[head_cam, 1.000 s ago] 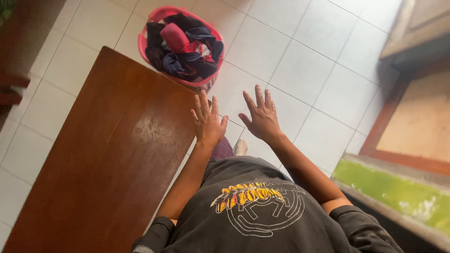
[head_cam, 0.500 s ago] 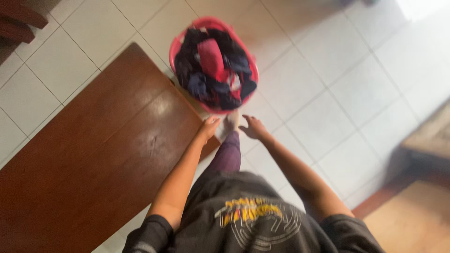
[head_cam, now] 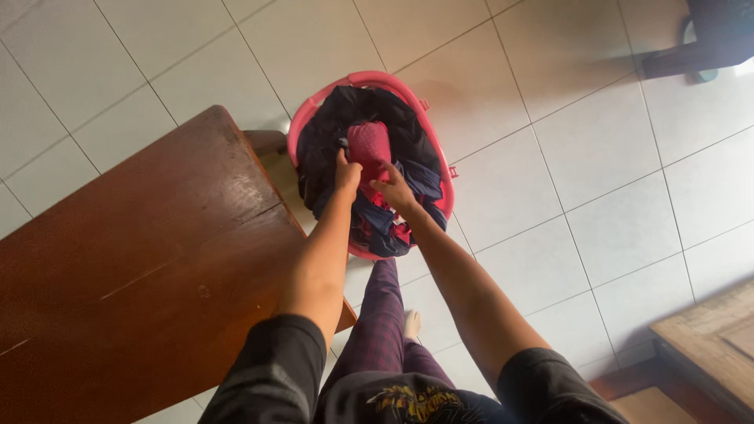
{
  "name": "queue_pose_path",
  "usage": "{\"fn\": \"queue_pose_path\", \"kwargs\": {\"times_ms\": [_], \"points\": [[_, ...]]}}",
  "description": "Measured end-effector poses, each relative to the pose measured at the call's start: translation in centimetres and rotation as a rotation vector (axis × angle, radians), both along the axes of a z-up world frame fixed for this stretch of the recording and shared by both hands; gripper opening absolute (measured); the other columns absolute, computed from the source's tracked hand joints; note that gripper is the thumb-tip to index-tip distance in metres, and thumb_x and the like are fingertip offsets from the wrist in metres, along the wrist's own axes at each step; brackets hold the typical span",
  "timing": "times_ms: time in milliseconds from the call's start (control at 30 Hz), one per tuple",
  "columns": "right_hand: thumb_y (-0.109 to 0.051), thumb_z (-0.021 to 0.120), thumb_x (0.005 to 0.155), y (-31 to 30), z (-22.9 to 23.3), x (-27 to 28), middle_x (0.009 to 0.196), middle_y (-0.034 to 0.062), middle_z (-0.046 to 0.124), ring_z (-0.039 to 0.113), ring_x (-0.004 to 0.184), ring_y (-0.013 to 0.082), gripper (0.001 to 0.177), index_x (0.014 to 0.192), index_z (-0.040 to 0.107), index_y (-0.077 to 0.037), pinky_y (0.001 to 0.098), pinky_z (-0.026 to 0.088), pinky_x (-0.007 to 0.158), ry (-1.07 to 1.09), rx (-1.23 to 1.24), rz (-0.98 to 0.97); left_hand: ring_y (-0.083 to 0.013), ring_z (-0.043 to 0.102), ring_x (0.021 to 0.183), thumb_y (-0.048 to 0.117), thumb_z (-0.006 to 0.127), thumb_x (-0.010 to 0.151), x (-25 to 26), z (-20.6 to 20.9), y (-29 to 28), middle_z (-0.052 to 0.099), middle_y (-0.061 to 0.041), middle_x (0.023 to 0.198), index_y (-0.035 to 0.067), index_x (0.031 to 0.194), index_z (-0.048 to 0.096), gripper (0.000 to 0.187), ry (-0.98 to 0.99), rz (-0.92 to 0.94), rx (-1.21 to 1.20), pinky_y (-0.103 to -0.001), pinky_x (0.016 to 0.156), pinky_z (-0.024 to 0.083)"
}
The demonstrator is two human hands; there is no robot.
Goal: The person takes several garments from a pink laundry basket and folds them one by one on a wooden table. Items include a red bra, a black top, a patterned baby onesie, a dark blue shirt, and a black t-shirt. Each item is smoothed and folded into a compact rectangle before being placed on the table.
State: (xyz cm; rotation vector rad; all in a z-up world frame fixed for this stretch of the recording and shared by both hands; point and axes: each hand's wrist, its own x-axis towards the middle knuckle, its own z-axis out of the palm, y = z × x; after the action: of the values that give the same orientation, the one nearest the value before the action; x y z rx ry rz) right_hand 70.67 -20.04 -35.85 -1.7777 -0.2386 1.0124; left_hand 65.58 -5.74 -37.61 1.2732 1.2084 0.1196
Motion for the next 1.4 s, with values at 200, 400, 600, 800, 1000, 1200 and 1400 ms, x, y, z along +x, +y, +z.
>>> {"fn": "queue_pose_path", "kwargs": {"times_ms": [200, 400, 600, 800, 1000, 1200, 1400], "points": [[-0.001, 0.071, 0.086, -6.1, 0.9, -2.5, 0.134, 0.0099, 0.061, 0.061, 0.119, 0.0249, 0.064, 0.146, 0.051, -0.010, 0.0319, 0.054, 0.095, 0.120, 0.206, -0.012, -0.0357, 0.068, 0.115, 0.016, 0.075, 0.081, -0.8, 0.3, -1.4, 0.072, -0.023, 0.125, -0.006, 0.133, 0.065, 0.057, -0.101, -0.190, -0.335, -0.040, 0.097, 0.052], [-0.046, 0.043, 0.098, -12.9, 7.9, 3.4, 0.131, 0.0036, 0.060, 0.060, 0.117, 0.0180, 0.049, 0.136, 0.055, -0.019, 0.0342, 0.053, 0.089, 0.594, 0.256, -0.431, -0.0372, 0.066, 0.114, 0.020, 0.079, 0.086, -3.9, 11.0, -10.5, 0.067, -0.026, 0.117, -0.002, 0.131, 0.055, 0.056, -0.320, -0.636, 0.303, -0.039, 0.092, 0.053], [-0.031, 0.061, 0.099, -13.8, 18.9, 7.3, 0.116, 0.0090, 0.070, 0.067, 0.107, 0.0178, 0.041, 0.126, 0.063, 0.001, 0.0348, 0.053, 0.099, 0.652, 0.404, 0.098, -0.0397, 0.065, 0.106, 0.012, 0.073, 0.088, -7.7, 23.4, -16.0, 0.068, -0.020, 0.113, 0.002, 0.129, 0.055, 0.046, -0.298, -0.759, 0.605, -0.048, 0.089, 0.051], [-0.018, 0.063, 0.106, -15.3, 29.5, 5.8, 0.105, 0.0051, 0.073, 0.066, 0.094, 0.0116, 0.021, 0.115, 0.071, 0.000, 0.0313, 0.054, 0.087, 0.286, 0.439, 0.290, -0.0264, 0.055, 0.094, 0.040, 0.064, 0.110, -9.8, 28.4, -19.5, 0.057, -0.012, 0.105, 0.000, 0.137, 0.056, 0.049, -0.464, -0.348, -0.580, -0.041, 0.081, 0.042], [-0.012, 0.062, 0.106, -18.5, 34.0, 4.3, 0.111, 0.0044, 0.074, 0.066, 0.103, 0.0117, 0.020, 0.121, 0.071, -0.001, 0.0326, 0.054, 0.094, 0.157, 0.549, 0.459, -0.0264, 0.049, 0.141, 0.040, 0.066, 0.097, -9.7, 36.1, -18.8, 0.054, -0.008, 0.153, 0.009, 0.152, 0.044, 0.067, -1.458, 0.148, -0.660, -0.043, 0.119, 0.039], [-0.005, 0.061, 0.100, -20.7, 32.4, 3.5, 0.115, 0.0047, 0.075, 0.068, 0.108, 0.0142, 0.025, 0.123, 0.071, -0.002, 0.0342, 0.054, 0.099, 0.078, 0.464, 0.684, -0.0285, 0.046, 0.147, 0.012, 0.071, 0.098, -10.6, 43.9, -15.4, 0.053, -0.013, 0.155, 0.011, 0.154, 0.041, 0.063, -1.407, 0.058, -0.194, -0.046, 0.128, 0.033], [-0.013, 0.064, 0.100, -20.1, 40.7, 5.0, 0.112, 0.0083, 0.077, 0.073, 0.095, 0.0211, 0.019, 0.115, 0.076, -0.007, 0.0347, 0.056, 0.088, -0.681, -0.013, 0.749, -0.0195, 0.059, 0.123, 0.013, 0.068, 0.101, -11.7, 45.5, -15.7, 0.064, -0.008, 0.133, 0.004, 0.145, 0.056, 0.046, -1.087, 0.266, -0.279, -0.041, 0.111, 0.045]]}}
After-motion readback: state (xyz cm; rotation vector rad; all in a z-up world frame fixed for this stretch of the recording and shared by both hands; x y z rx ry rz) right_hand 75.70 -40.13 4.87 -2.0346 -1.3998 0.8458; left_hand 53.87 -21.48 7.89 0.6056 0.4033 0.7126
